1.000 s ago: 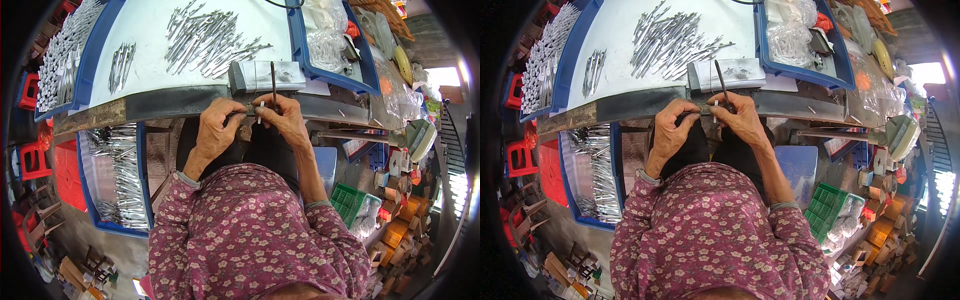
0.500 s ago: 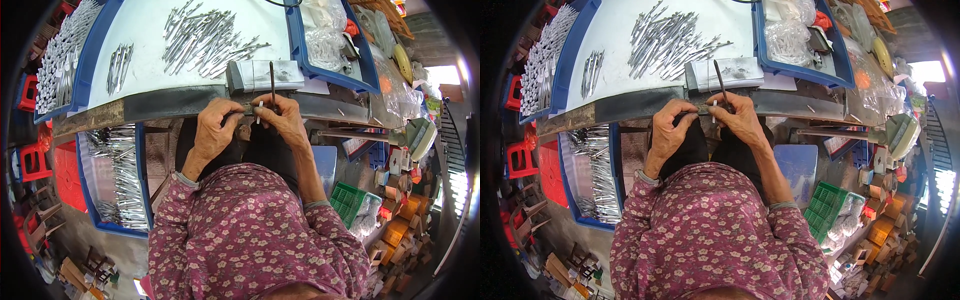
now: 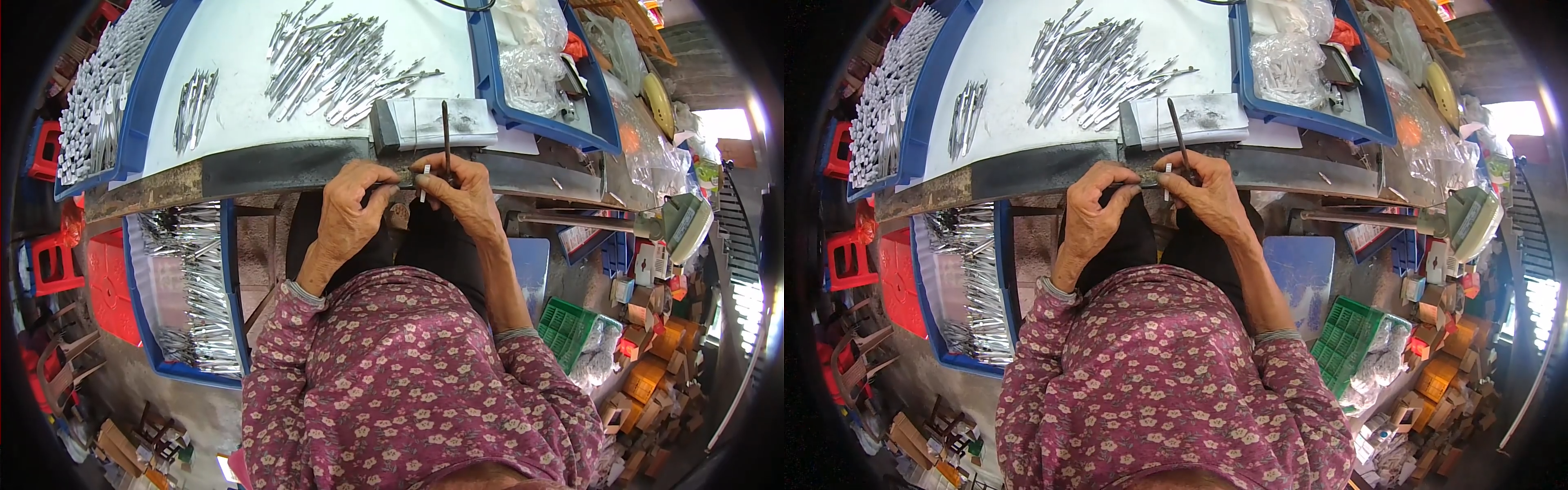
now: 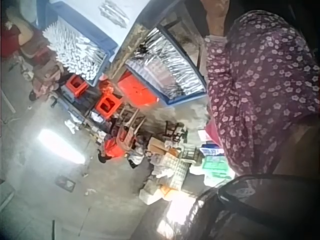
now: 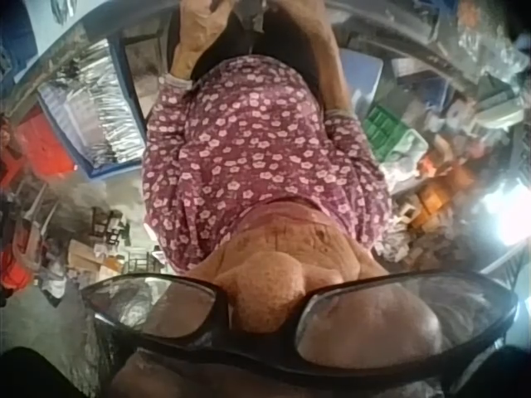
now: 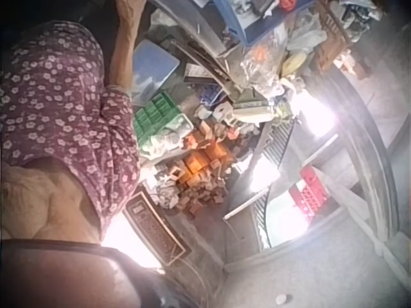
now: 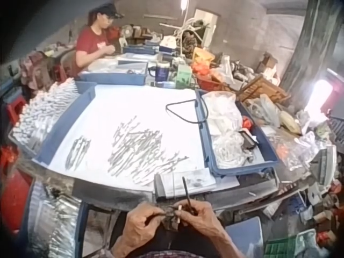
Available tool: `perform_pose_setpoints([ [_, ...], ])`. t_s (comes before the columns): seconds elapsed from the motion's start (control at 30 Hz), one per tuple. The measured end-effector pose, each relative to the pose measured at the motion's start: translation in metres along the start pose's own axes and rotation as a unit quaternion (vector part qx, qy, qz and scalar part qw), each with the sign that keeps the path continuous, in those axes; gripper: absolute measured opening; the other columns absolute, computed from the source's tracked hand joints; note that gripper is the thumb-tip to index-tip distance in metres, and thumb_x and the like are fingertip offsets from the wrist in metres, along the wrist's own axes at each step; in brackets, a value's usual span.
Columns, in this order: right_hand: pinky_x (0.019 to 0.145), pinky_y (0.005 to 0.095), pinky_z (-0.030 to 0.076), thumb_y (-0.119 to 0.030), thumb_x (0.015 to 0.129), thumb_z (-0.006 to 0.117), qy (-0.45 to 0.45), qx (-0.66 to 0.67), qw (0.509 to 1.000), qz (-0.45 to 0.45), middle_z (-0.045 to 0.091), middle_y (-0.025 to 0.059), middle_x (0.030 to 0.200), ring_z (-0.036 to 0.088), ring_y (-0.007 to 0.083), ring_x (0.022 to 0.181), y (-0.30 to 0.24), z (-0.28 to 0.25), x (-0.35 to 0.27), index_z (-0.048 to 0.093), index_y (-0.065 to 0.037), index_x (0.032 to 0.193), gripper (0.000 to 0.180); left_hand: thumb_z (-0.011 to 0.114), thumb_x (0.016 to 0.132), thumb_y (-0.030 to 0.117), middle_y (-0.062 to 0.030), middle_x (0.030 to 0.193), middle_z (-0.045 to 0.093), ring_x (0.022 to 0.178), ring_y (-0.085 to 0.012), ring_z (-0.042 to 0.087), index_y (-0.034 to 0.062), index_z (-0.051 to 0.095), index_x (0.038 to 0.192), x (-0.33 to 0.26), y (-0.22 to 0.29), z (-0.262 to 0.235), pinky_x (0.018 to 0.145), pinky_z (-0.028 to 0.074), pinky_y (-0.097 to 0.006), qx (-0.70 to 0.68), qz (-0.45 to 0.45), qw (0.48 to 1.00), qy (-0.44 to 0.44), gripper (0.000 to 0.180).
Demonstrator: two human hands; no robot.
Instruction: Manually assembling small metal hardware components using a workbench fixture and packaging them.
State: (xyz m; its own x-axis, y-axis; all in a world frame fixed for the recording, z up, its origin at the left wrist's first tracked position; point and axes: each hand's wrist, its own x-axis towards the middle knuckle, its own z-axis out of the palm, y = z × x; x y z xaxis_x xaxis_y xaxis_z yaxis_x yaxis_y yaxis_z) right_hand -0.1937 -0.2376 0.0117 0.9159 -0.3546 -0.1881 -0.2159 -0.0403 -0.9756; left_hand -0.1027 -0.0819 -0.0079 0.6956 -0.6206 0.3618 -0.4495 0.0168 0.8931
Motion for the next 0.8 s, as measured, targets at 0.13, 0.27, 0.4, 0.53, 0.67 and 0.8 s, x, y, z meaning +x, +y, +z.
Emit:
perform_pose_setpoints([
  [0.13,0.046,0.0178,0.034,-0.01,0.081,0.062,0.005,0.012,1.0,-0.007,0.053,-0.0027,0.063,0.046,0.0032,0.053,0.0018,0.0009,0.0006,0.063,-0.001,0.092,0.015,0.064,0.07,-0.004,-0.0112,0.079,0.061,0.076,-0.0252,0.058,-0.0009,0.061,0.081,0.0002,-0.0012,-0.0001,0.066,0.045,-0.032,0.002,-0.002,1.0,-0.001,0.012],
  [0.27,0.046,0.0178,0.034,-0.01,0.081,0.062,0.002,0.014,1.0,-0.002,0.053,-0.0028,0.063,0.046,0.0033,0.053,0.0032,0.0001,0.0005,0.062,-0.001,0.093,0.015,0.064,0.07,-0.004,-0.0111,0.079,0.061,0.076,-0.0251,0.058,-0.0009,0.06,0.081,0.0,-0.0016,0.0,0.067,0.045,-0.032,-0.001,-0.004,1.0,-0.003,0.012],
  [0.4,0.047,0.0172,0.036,-0.01,0.081,0.063,-0.005,0.017,1.0,-0.001,0.054,-0.0019,0.065,0.047,0.0039,0.054,0.0026,0.0,-0.0003,0.062,-0.001,0.095,0.017,0.064,0.069,-0.005,-0.011,0.079,0.061,0.076,-0.0248,0.058,-0.0009,0.06,0.081,-0.0009,-0.0022,-0.0006,0.066,0.045,-0.032,0.003,0.006,1.0,0.0,0.014],
  [0.53,0.047,0.0164,0.036,-0.011,0.082,0.064,-0.005,0.019,1.0,-0.007,0.056,-0.0013,0.066,0.048,0.0043,0.053,0.0043,0.0004,-0.0001,0.062,-0.001,0.097,0.018,0.064,0.069,-0.006,-0.0108,0.079,0.061,0.076,-0.0246,0.058,-0.0008,0.06,0.082,-0.0006,-0.0006,-0.001,0.066,0.045,-0.032,0.007,0.01,1.0,0.0,0.014],
  [0.67,0.047,0.0163,0.036,-0.011,0.081,0.064,-0.003,0.021,1.0,-0.007,0.056,-0.0015,0.066,0.048,0.0042,0.054,0.0053,0.0001,-0.0003,0.062,-0.001,0.097,0.018,0.064,0.069,-0.006,-0.0107,0.078,0.06,0.076,-0.0245,0.058,-0.0008,0.06,0.081,-0.001,-0.0019,-0.0002,0.066,0.045,-0.032,0.009,0.01,1.0,-0.003,0.014],
  [0.8,0.047,0.0169,0.036,-0.011,0.081,0.063,0.002,0.019,1.0,-0.002,0.054,-0.0021,0.065,0.048,0.0038,0.054,0.0049,0.001,-0.0007,0.062,-0.001,0.095,0.017,0.063,0.069,-0.006,-0.0107,0.078,0.06,0.076,-0.0244,0.058,-0.0007,0.06,0.081,-0.0011,-0.0014,-0.0005,0.066,0.045,-0.031,0.011,0.008,1.0,-0.003,0.014],
])
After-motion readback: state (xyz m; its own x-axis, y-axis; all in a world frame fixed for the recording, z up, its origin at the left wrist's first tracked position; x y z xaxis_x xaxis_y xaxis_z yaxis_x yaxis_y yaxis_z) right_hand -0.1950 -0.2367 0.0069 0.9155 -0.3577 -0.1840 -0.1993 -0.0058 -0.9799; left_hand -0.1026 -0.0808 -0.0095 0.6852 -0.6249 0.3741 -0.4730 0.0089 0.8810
